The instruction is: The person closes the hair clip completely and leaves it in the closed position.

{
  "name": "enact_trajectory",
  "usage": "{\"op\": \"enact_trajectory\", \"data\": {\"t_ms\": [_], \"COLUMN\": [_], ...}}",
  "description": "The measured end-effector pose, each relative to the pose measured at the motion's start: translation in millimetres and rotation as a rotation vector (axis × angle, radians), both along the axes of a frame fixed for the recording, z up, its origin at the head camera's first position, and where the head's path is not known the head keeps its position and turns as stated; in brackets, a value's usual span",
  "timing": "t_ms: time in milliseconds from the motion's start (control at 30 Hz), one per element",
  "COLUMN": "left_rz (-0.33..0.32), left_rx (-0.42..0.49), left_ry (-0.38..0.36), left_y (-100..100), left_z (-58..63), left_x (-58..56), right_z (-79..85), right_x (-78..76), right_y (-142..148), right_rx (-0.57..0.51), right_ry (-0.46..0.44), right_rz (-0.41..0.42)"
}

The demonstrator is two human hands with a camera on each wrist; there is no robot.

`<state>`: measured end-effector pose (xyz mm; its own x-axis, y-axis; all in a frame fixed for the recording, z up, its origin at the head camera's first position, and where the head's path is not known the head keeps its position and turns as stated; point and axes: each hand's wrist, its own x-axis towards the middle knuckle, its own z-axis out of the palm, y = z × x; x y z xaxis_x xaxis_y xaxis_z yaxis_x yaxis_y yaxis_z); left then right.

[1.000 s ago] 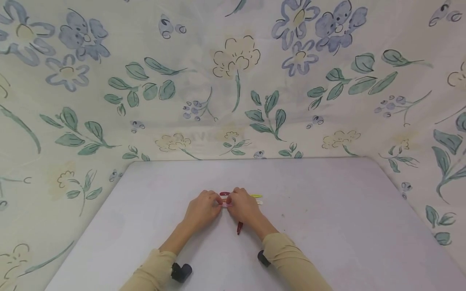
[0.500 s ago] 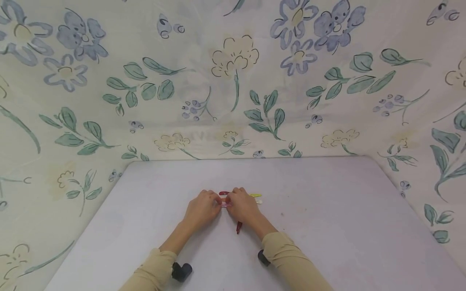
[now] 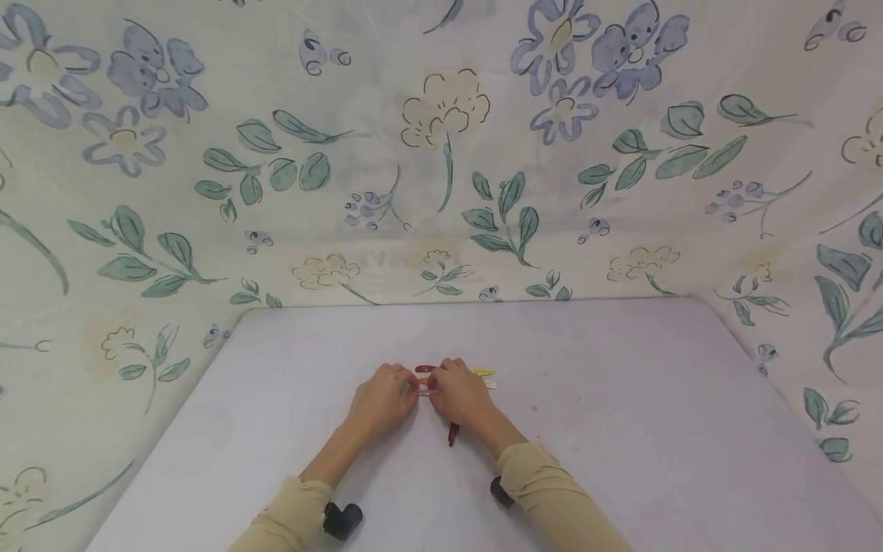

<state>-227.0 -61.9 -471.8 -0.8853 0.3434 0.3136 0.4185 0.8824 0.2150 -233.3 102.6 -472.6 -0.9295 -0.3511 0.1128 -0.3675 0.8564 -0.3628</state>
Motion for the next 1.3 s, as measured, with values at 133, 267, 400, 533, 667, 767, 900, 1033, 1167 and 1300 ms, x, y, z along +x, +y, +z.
{"op": "enact_trajectory", "data": {"t_ms": [133,267,400,533,667,767,900,1033,1167,1300], "left_rz": [-0.008,-0.018,-0.028,-0.027,-0.025,-0.025,-0.018,-0.011,-0.012,-0.018], "left_rx": [0.012,0.016,0.022,0.035,0.041,0.051,0.063,0.049,0.043,0.059], "left_ry": [0.012,0.024,0.026,0.019,0.001,-0.002,0.006,0.005,0.013,0.0], "left_y": [-1.1,-2.3,-3.3,-3.9,-4.1,-4.1,-4.0,-4.1,-4.3,-3.8], "left_z": [-0.2,-1.2,-1.5,-0.1,0.7,0.0,-0.3,1.8,3.0,3.9], "left_x": [2.2,4.3,6.1,7.4,8.4,9.1,10.6,14.3,17.5,20.4], "right_z": [-0.1,0.0,-0.4,-0.9,-0.5,1.2,5.3,6.4,5.2,4.0], "right_x": [0.6,2.1,3.8,4.4,5.2,5.9,8.1,10.4,13.9,18.9], "right_y": [-0.1,0.3,0.8,1.5,2.3,3.0,5.4,11.3,20.3,29.7], "right_rx": [0.006,-0.002,-0.007,-0.008,-0.004,-0.009,-0.026,-0.035,-0.083,-0.126], "right_ry": [-0.01,-0.021,-0.021,-0.014,-0.031,-0.053,-0.072,-0.072,-0.064,-0.05], "right_rz": [-0.006,-0.011,-0.006,0.002,-0.004,-0.015,-0.023,-0.016,-0.006,-0.007]}}
